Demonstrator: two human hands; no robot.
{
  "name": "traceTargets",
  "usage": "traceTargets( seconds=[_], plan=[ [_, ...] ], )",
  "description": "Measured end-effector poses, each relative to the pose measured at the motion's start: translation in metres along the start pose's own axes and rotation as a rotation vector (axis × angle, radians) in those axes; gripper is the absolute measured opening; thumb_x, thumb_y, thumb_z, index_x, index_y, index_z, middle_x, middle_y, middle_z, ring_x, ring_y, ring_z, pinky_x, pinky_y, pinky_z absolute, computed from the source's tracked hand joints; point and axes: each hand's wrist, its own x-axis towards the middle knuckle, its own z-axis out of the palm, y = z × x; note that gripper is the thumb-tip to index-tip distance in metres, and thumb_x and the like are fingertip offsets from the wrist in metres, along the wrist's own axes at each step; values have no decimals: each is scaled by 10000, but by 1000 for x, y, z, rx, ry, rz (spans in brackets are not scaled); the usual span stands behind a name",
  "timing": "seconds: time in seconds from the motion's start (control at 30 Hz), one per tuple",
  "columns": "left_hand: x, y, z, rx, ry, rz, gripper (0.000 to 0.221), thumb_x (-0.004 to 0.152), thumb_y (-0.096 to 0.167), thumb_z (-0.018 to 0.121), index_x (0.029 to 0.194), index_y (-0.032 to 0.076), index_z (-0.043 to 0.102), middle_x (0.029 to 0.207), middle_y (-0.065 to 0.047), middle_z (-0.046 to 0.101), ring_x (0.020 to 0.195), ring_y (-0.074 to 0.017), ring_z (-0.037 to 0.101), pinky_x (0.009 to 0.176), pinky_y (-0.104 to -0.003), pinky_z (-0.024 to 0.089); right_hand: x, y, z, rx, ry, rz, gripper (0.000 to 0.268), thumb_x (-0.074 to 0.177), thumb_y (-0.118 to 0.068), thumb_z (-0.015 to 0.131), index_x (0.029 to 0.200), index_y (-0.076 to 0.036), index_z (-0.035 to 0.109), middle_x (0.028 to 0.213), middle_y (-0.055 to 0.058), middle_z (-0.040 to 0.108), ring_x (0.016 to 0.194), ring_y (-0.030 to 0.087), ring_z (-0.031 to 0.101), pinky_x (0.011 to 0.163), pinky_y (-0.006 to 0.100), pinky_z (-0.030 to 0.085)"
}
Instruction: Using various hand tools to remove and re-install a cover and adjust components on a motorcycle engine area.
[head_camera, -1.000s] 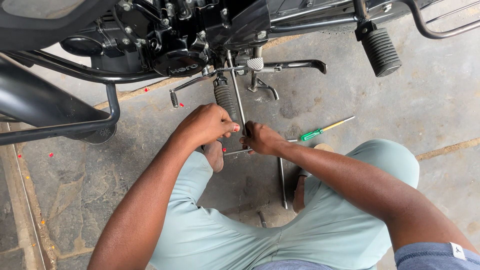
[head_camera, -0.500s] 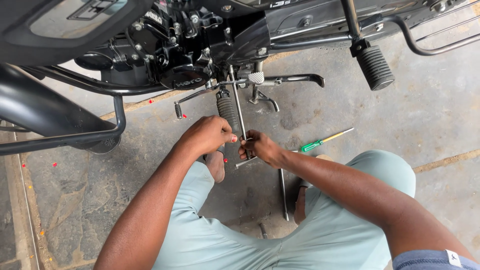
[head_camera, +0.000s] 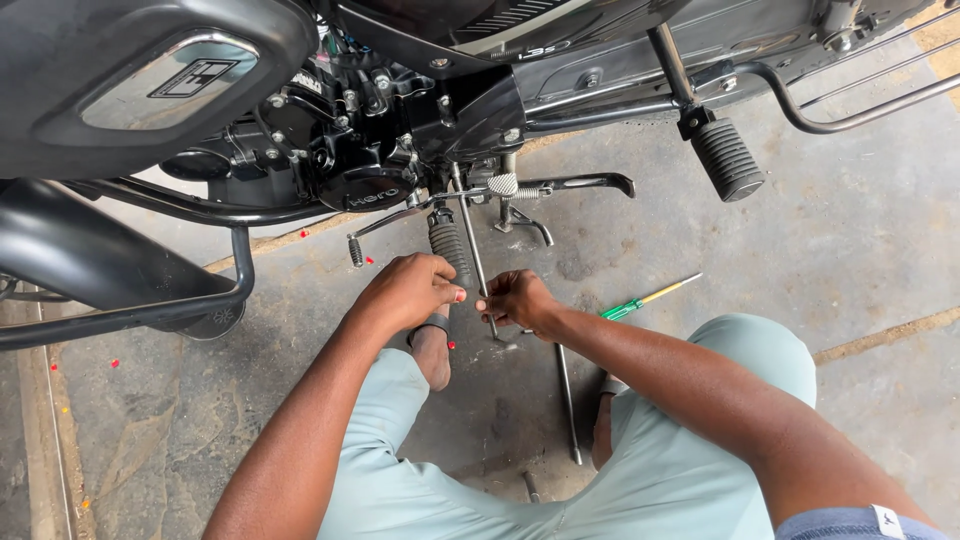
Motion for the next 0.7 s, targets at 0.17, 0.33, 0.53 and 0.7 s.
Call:
traceTargets(
  seconds=[0.17,0.33,0.53,0.7],
  plan=[
    [1,-4,1,-17,17,-1,494,847,340,785,1269,99,701,1186,-100,760,1105,-235,734,948,-413,568,5,-1,-3,67,-98,-11,243,878,-127,752,1057,12,666,953,117,754,937,240,782,798,352,621],
    [2,-6,1,-30,29,20,502,846,326,790,1282,97,691,1203,-106,752,1117,-243,729,951,-415,568,10,-8,-6,100,-240,16,235,910,-189,687,1046,3,675,968,109,773,915,206,787,815,355,640],
    [0,-3,-4,-40,48,6,529,841,320,795,1313,115,670,1260,-104,726,1142,-256,710,962,-422,555,13,-6,-7,36,-98,62,315,900,-231,763,1108,0,713,925,99,738,864,201,729,775,361,619],
    [1,-2,-5,-40,54,11,547,839,319,796,1329,119,656,1277,-105,715,1148,-262,705,964,-424,552,11,-8,-7,53,20,44,428,814,-132,842,1157,16,632,926,123,764,856,228,767,763,351,662]
  ],
)
